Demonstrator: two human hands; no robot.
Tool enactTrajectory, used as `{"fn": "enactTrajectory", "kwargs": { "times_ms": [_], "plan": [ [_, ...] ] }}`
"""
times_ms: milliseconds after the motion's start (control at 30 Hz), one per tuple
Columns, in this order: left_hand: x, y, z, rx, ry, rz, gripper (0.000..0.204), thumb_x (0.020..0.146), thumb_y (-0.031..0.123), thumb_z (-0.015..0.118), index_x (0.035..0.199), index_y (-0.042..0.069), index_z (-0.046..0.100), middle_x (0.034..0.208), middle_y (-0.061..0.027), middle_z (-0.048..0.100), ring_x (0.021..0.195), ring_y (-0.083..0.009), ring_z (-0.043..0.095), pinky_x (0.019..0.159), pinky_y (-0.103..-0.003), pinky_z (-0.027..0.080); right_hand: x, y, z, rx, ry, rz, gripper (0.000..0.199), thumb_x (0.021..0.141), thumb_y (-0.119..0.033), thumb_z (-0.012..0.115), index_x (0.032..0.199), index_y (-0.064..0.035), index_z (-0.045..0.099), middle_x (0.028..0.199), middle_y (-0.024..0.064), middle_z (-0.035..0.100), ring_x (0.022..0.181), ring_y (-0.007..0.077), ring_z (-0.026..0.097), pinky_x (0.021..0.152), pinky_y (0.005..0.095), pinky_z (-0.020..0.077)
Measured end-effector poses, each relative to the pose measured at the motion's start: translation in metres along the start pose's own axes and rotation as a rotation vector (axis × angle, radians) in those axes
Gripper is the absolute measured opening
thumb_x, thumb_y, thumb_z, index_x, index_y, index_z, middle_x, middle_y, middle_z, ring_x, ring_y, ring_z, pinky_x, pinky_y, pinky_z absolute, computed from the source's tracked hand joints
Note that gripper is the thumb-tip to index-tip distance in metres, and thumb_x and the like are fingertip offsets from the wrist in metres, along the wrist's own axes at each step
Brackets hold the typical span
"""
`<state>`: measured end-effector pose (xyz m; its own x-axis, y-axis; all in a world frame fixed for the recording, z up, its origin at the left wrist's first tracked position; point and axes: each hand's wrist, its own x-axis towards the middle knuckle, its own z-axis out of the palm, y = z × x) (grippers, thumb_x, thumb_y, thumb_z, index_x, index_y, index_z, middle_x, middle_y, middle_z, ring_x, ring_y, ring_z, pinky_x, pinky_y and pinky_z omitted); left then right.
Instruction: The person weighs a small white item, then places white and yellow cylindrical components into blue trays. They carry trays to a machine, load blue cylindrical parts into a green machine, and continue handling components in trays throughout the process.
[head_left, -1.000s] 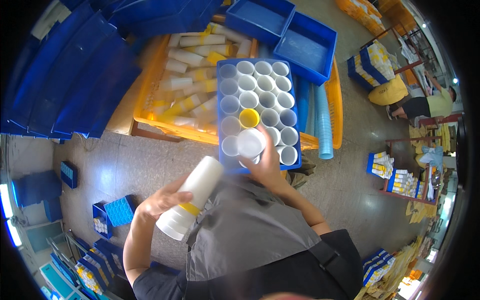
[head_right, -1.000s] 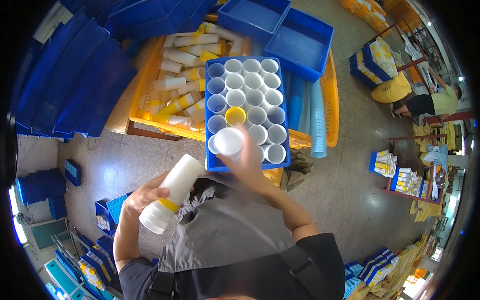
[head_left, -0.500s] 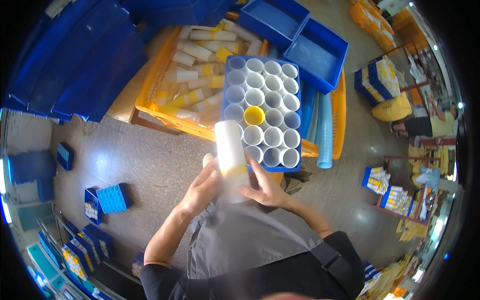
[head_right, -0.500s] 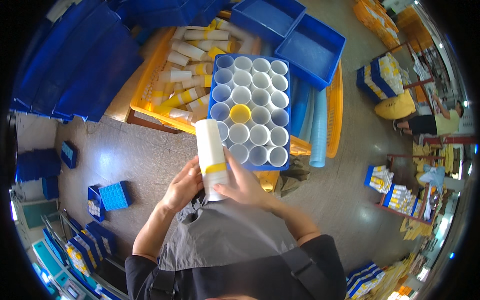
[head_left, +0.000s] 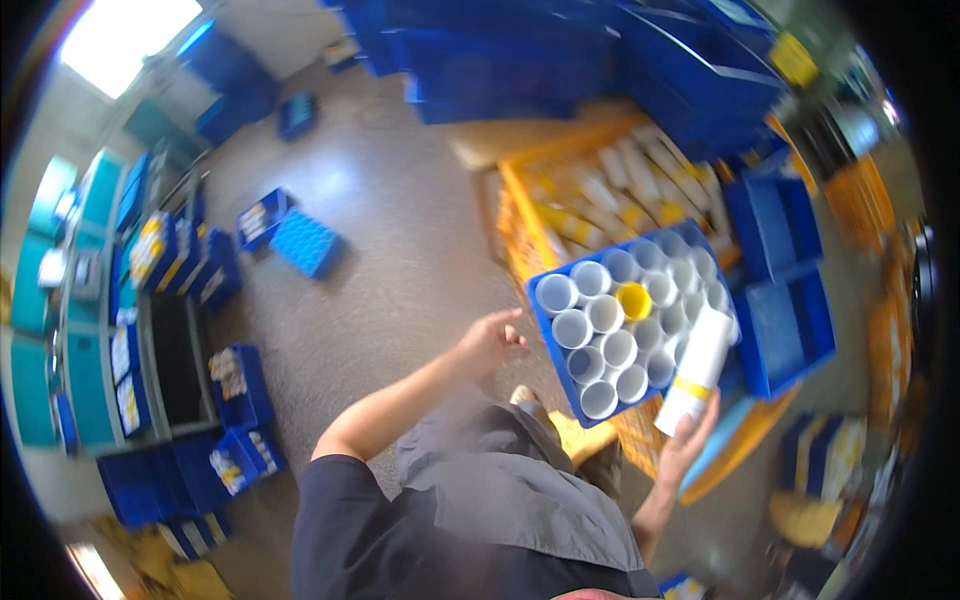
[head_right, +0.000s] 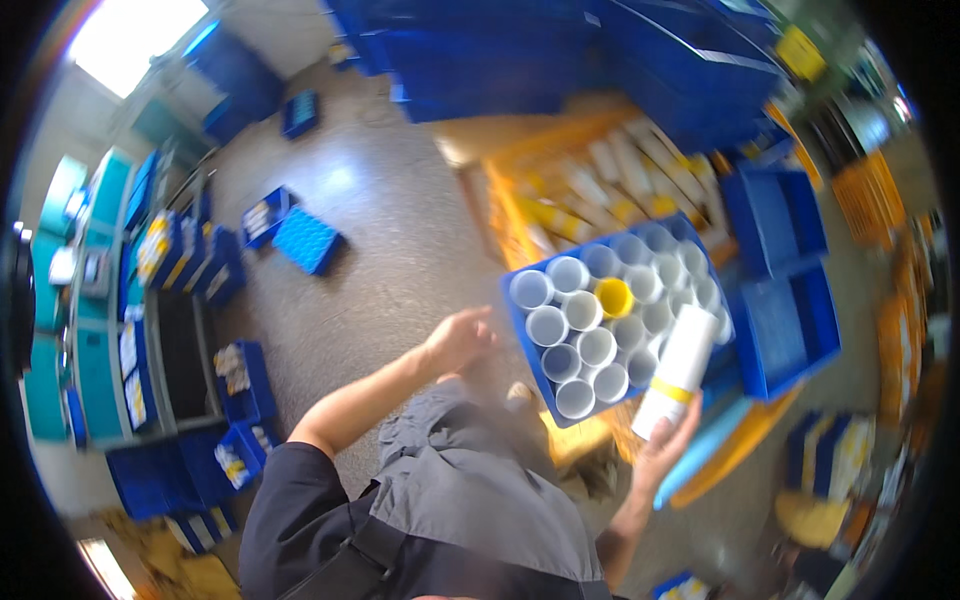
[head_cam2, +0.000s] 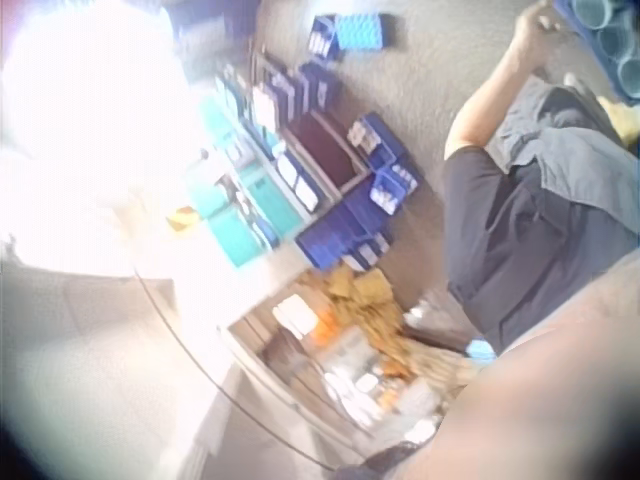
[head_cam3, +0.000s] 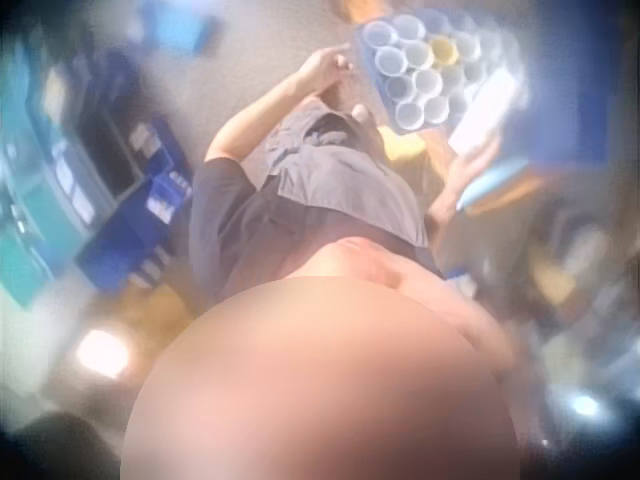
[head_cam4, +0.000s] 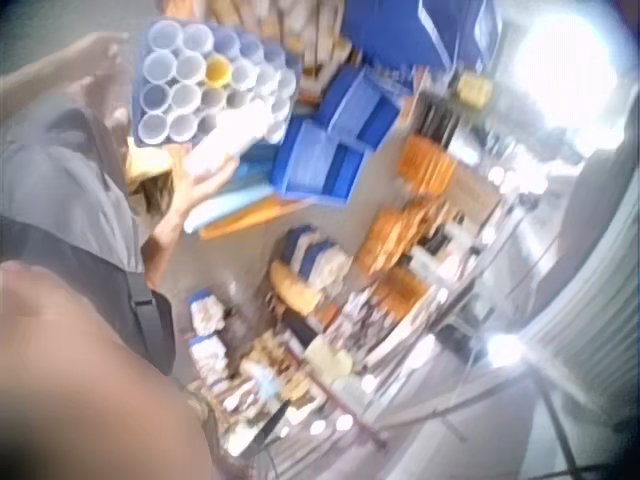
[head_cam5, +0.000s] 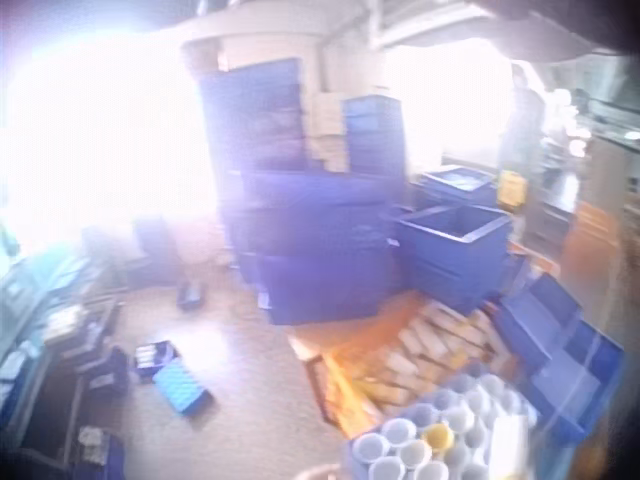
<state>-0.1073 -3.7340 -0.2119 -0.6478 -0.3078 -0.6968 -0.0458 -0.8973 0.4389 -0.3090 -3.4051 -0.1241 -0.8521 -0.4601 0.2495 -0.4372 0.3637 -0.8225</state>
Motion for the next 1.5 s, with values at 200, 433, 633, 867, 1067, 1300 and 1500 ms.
{"fn": "enactTrajectory", "kwargs": {
  "times_ms": [200,433,633,867,1067,1300,1500],
  "plan": [
    [-0.005,0.004,0.022,0.431,-0.15,-0.162,0.058,0.087,0.032,0.077,0.134,0.006,0.057,0.125,-0.0155,0.064,0.11,-0.0273,0.064,0.089,-0.041,0.053,0.048,0.056,0.045,-0.134,0.134,0.005,0.052,0.106,-0.023,0.05,0.153,-0.0045,0.037,0.149,0.0231,0.047,0.132,0.0369,0.051,0.107,0.0415,0.0441],
    [0.018,0.004,0.035,0.162,-0.202,-0.172,0.074,0.084,0.03,0.077,0.145,0.006,0.044,0.14,-0.0164,0.054,0.123,-0.0385,0.057,0.105,-0.055,0.045,0.047,0.065,0.106,-0.221,0.224,0.039,0.05,0.106,-0.021,0.05,0.151,-0.0024,0.039,0.149,0.024,0.046,0.133,0.0374,0.05,0.109,0.0414,0.0407],
    [0.018,0.119,-0.048,0.65,-0.084,-0.099,0.079,0.079,0.063,0.075,0.136,0.01,0.06,0.123,-0.015,0.068,0.107,-0.0327,0.068,0.085,-0.048,0.057,0.033,0.004,0.163,0.064,0.253,0.252,0.048,0.105,-0.02,0.047,0.148,0.0027,0.041,0.145,0.0221,0.05,0.125,0.0322,0.055,0.107,0.0394,0.0425],
    [0.002,0.291,-0.259,1.249,0.175,0.119,0.05,0.076,0.037,0.073,0.091,-0.01,0.071,0.087,-0.0243,0.072,0.082,-0.028,0.073,0.068,-0.041,0.057,0.095,-0.035,0.235,-0.084,0.275,0.257,0.055,0.104,-0.028,0.054,0.149,0.0011,0.041,0.147,0.0236,0.048,0.125,0.0355,0.055,0.104,0.0412,0.046],
    [-0.061,0.333,-0.402,0.893,0.571,0.113,0.031,0.072,0.023,0.069,0.091,-0.002,0.073,0.079,-0.0123,0.07,0.071,-0.0207,0.066,0.064,-0.04,0.053,0.149,-0.096,0.35,-0.603,0.075,-0.245,0.041,0.094,-0.017,0.068,0.131,-0.0021,0.058,0.125,0.0181,0.063,0.113,0.0365,0.061,0.096,0.0456,0.0484],
    [-0.085,0.386,-0.534,0.249,1.06,0.149,0.021,0.075,0.018,0.068,0.079,-0.003,0.07,0.067,-0.0049,0.062,0.056,-0.017,0.059,0.051,-0.035,0.045,0.128,-0.228,0.636,-0.143,-0.469,-0.282,0.014,0.095,-0.011,0.064,0.103,-0.0015,0.072,0.098,0.0168,0.073,0.093,0.0351,0.07,0.083,0.0426,0.0542],
    [-0.075,0.471,-0.611,-0.067,1.297,0.296,0.014,0.076,0.013,0.068,0.075,-0.001,0.066,0.066,-0.0057,0.062,0.054,-0.0187,0.059,0.052,-0.034,0.049,0.223,-0.345,0.873,0.076,-0.691,-0.364,0.014,0.094,-0.009,0.065,0.104,-0.0016,0.072,0.099,0.0164,0.073,0.093,0.0343,0.07,0.084,0.0406,0.0544]
  ]
}}
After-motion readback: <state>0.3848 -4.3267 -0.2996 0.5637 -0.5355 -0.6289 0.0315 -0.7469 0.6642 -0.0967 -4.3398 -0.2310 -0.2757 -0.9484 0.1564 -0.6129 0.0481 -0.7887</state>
